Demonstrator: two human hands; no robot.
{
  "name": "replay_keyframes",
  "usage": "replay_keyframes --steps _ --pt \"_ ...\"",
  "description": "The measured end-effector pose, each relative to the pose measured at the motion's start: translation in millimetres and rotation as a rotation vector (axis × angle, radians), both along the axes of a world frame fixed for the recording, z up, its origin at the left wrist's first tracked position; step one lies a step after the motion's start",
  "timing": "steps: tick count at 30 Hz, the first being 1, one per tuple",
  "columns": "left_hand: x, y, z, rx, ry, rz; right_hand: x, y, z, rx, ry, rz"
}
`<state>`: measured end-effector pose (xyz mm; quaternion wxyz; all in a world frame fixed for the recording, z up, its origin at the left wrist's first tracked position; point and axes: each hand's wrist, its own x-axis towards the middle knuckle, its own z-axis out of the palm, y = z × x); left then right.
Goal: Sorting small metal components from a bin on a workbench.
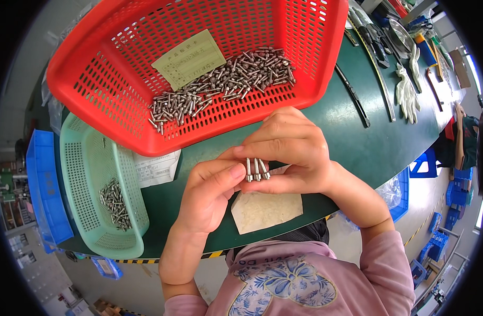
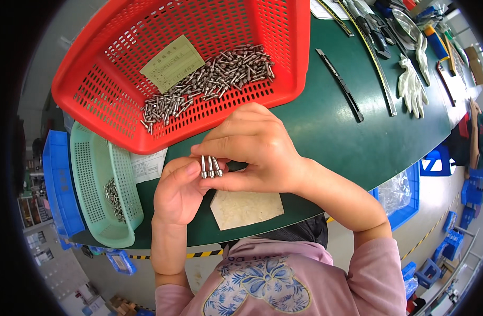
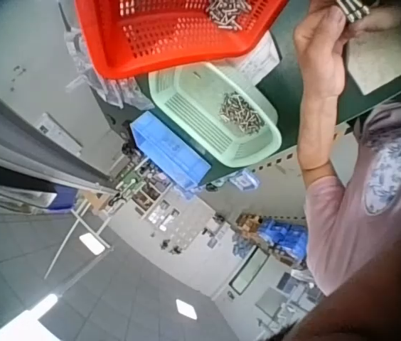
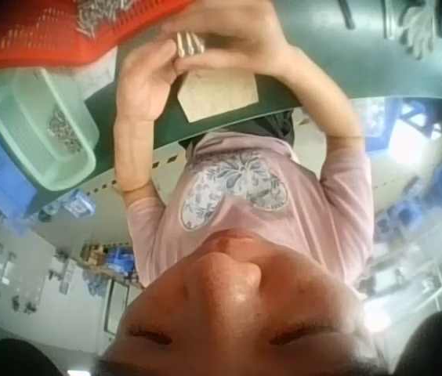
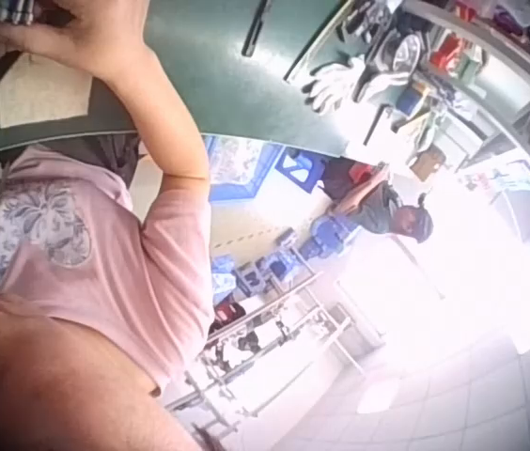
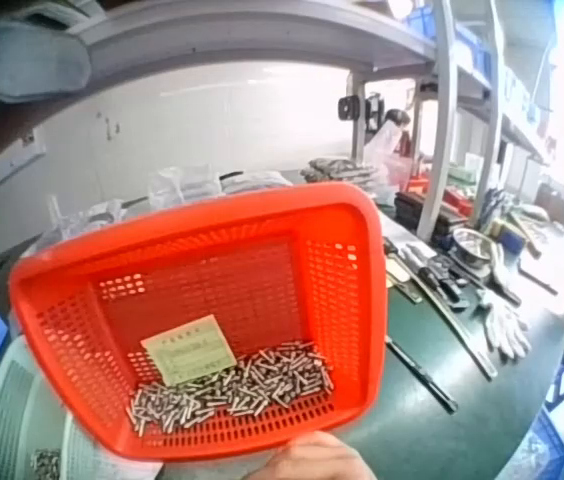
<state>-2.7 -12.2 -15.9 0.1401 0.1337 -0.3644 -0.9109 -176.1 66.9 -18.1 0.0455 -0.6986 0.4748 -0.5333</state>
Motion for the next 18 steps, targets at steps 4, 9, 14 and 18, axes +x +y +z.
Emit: replay_keyframes --steps 4,9,14,18 --pt "-2.0 3.3 1.4 -0.01 -0.054 0.05 -0.5 -0.3 -0.2 0.009 -0.018 0.0" --pt "0.1 0.4 -1.2 0.044 0.014 -0.018 -1.1 -0.1 0.9 0.02 -0.034 0.018" --pt "-0.8 0.8 -0.8 0.04 0.026 -0.033 3.0 1.5 3.1 0.038 -0.088 -0.01" --pt "-0.5 1.7 -1.2 0.018 0.018 -0.022 0.9 1.4 -0.5 0.031 -0.069 0.023"
